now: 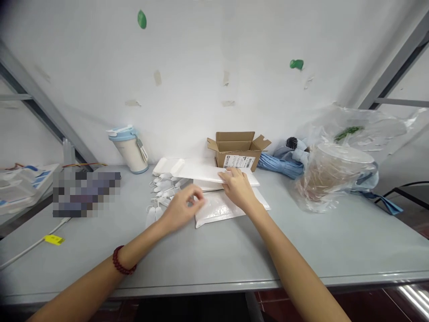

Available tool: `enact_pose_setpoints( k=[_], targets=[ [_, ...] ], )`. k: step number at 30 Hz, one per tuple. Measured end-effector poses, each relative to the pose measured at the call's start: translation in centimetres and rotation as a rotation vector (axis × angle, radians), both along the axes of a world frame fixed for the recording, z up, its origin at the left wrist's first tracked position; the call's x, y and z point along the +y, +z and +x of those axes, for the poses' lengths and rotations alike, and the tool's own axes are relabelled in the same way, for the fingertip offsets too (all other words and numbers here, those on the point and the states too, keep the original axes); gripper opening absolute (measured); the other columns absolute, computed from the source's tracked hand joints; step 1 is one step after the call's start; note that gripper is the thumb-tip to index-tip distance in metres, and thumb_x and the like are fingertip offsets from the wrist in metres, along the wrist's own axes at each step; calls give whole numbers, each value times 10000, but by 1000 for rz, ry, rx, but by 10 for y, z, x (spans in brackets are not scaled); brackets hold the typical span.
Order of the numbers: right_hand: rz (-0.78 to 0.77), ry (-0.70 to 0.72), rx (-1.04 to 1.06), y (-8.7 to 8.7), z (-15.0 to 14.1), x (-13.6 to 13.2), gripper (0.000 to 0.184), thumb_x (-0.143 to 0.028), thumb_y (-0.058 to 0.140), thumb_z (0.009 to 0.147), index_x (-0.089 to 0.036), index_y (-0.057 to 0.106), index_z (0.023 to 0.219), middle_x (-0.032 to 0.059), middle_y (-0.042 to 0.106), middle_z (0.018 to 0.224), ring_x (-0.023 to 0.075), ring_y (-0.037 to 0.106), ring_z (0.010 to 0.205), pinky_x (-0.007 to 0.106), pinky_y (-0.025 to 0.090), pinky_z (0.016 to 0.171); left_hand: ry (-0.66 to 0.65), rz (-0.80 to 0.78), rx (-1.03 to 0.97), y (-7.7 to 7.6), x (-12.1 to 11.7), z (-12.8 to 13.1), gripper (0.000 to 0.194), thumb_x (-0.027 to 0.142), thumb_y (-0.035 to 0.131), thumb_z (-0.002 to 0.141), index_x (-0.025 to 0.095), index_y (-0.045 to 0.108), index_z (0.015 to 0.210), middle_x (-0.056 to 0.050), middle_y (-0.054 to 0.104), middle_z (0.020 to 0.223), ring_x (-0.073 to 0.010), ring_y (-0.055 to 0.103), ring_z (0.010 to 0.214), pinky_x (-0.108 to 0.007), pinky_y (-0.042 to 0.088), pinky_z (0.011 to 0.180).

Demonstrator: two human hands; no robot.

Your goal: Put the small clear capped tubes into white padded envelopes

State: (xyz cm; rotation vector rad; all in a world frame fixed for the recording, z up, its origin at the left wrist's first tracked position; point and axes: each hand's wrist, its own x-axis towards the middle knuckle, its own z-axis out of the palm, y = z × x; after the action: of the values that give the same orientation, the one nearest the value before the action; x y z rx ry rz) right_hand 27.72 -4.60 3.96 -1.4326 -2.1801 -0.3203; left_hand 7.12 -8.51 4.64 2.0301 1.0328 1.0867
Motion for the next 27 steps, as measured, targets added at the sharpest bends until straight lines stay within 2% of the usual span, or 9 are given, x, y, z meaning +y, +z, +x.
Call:
enact_pose_setpoints(
  k=[2, 3, 5, 8, 10, 14, 18, 23, 27],
  targets=[
    [46, 25, -24, 2, -1, -2, 286, -137, 468, 826, -191, 629, 1057, 150, 560, 1154, 280, 520, 1058, 414, 429, 823, 302, -89, -313, 7, 7, -7, 214, 331, 561, 801, 201, 435, 688, 37, 492, 603, -114, 518, 563, -229, 430, 517],
    [63, 39, -29, 3, -1, -3, 274, -138, 464, 831, -192, 630, 1042, 147, 563, 1149, 276, 521, 1056, 410, 429, 819, 394, -149, -458, 11, 12, -13, 251, 346, 560, 798, 209, 388, 678, 60, 439, 557, -98, 478, 502, -217, 407, 477],
    [84, 62, -30, 4, -2, -4, 255, -139, 455, 842, -187, 632, 1019, 145, 571, 1135, 269, 523, 1059, 404, 427, 819, 473, -275, -652, 19, 22, -26, 273, 340, 600, 758, 210, 371, 688, 65, 428, 577, -88, 468, 487, -206, 397, 441],
    [96, 80, -27, 5, -4, -4, 241, -135, 444, 852, -180, 631, 997, 137, 585, 1110, 260, 529, 1049, 396, 424, 822, 548, -403, -731, 26, 37, -47, 225, 275, 647, 704, 188, 445, 751, 16, 516, 702, -94, 535, 566, -204, 436, 465],
    [99, 105, -21, 4, -5, -5, 241, -136, 430, 861, -183, 623, 997, 124, 596, 1085, 250, 534, 1032, 387, 426, 816, 516, -485, -747, 26, 45, -58, 188, 260, 638, 709, 169, 495, 789, -25, 564, 755, -103, 567, 598, -217, 474, 508],
    [102, 188, 14, 4, -11, -8, 249, -152, 390, 889, -189, 603, 1011, 106, 611, 1031, 227, 542, 990, 370, 433, 804, 324, -624, -791, 23, 53, -69, 201, 258, 649, 704, 145, 582, 856, -75, 641, 809, -139, 611, 655, -247, 523, 578],
    [96, 230, 2, 6, -20, -15, 256, -322, 443, 899, -174, 589, 1049, 132, 592, 1071, 243, 525, 1026, 387, 431, 835, 277, -611, -752, 20, 51, -67, 178, 159, 657, 640, 120, 636, 812, -70, 671, 771, -150, 616, 653, -234, 508, 541],
    [76, 237, -104, 8, -28, -22, 778, -647, 510, 756, -167, 374, 1352, 209, 389, 1354, 338, 333, 1252, 511, 346, 940, 173, -631, -612, 21, 39, -53, 214, 147, 697, 597, 112, 673, 808, -61, 689, 765, -148, 631, 683, -232, 500, 610],
    [11, 232, -120, 10, -32, -27, 842, -662, 480, 756, -167, 257, 1400, 212, 256, 1442, 355, 202, 1327, 577, 272, 971, 30, -654, -427, 22, 28, -40, 300, 201, 734, 593, 144, 677, 883, -53, 699, 835, -166, 640, 741, -278, 499, 688]
  ],
)
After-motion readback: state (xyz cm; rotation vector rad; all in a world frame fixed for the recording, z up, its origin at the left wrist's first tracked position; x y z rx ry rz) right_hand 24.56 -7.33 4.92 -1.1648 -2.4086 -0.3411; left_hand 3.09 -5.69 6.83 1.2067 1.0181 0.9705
